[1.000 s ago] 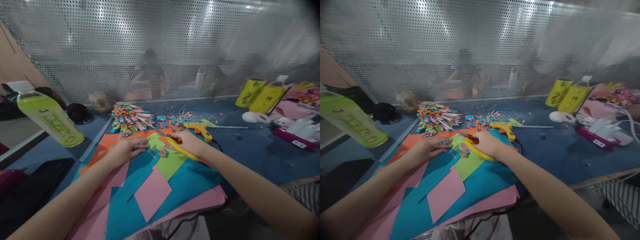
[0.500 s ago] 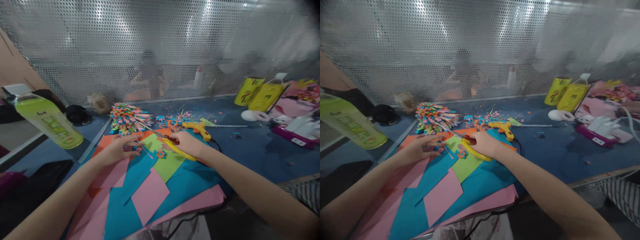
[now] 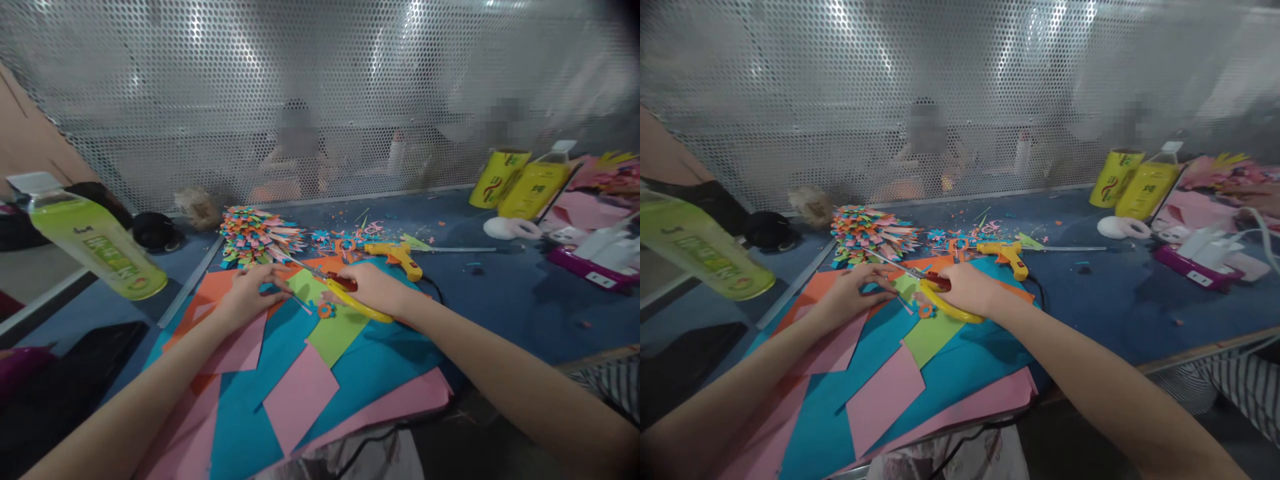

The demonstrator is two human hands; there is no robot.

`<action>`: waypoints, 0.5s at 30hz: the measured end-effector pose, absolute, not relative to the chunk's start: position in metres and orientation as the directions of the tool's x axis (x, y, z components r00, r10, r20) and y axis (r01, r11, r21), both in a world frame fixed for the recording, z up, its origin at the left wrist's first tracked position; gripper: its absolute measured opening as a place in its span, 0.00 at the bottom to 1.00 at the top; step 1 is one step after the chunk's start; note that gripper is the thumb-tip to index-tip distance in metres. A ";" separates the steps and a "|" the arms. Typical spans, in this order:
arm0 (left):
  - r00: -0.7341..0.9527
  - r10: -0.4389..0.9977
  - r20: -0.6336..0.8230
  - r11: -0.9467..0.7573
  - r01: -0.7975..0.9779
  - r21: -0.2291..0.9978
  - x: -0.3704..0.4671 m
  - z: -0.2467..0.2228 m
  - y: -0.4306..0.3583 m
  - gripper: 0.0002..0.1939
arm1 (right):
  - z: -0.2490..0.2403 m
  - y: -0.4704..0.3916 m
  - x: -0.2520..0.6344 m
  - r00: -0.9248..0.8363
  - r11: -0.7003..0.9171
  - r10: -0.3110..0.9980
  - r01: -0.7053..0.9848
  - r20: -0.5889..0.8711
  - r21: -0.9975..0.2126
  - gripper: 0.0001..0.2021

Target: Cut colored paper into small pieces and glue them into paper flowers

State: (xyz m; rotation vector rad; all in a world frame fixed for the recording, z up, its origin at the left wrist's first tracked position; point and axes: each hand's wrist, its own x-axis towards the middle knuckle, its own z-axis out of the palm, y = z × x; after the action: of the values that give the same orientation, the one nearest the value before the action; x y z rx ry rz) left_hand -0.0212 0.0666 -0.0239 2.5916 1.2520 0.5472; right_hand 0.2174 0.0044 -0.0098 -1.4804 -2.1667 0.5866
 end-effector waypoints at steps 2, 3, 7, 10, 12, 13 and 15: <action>0.571 0.786 0.239 -0.618 0.701 0.356 -0.020 -0.024 0.067 0.22 | -0.009 0.004 0.217 -0.326 0.331 0.938 0.747 0.116 -0.577 0.19; 0.569 0.786 0.240 -0.617 0.699 0.362 -0.020 -0.023 0.067 0.22 | -0.008 0.003 0.217 -0.322 0.329 0.939 0.751 0.116 -0.573 0.19; 0.494 0.812 0.311 -0.573 0.776 0.264 -0.020 -0.018 0.060 0.18 | -0.007 0.003 0.217 -0.306 0.324 0.943 0.762 0.129 -0.560 0.18; 0.537 0.769 0.346 -0.590 0.805 0.061 -0.018 -0.013 0.052 0.20 | -0.009 0.005 0.218 -0.318 0.339 0.938 0.764 0.137 -0.550 0.16; 0.628 0.726 0.279 -0.646 0.763 -0.036 -0.013 -0.012 0.049 0.22 | -0.012 0.007 0.218 -0.324 0.348 0.935 0.764 0.143 -0.544 0.15; 0.655 0.715 0.244 -0.661 0.747 -0.070 -0.011 -0.012 0.048 0.23 | -0.013 0.008 0.219 -0.326 0.350 0.935 0.764 0.144 -0.542 0.16; 0.673 0.715 0.189 -0.661 0.739 -0.132 -0.005 -0.013 0.047 0.24 | -0.015 0.009 0.219 -0.324 0.347 0.935 0.765 0.142 -0.543 0.17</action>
State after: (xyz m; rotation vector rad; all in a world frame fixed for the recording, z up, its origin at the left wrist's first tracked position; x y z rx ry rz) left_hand -0.0054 0.0471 -0.0131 3.0528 1.3415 0.2027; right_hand 0.2192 0.0094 -0.0155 -1.4861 -2.1849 0.5331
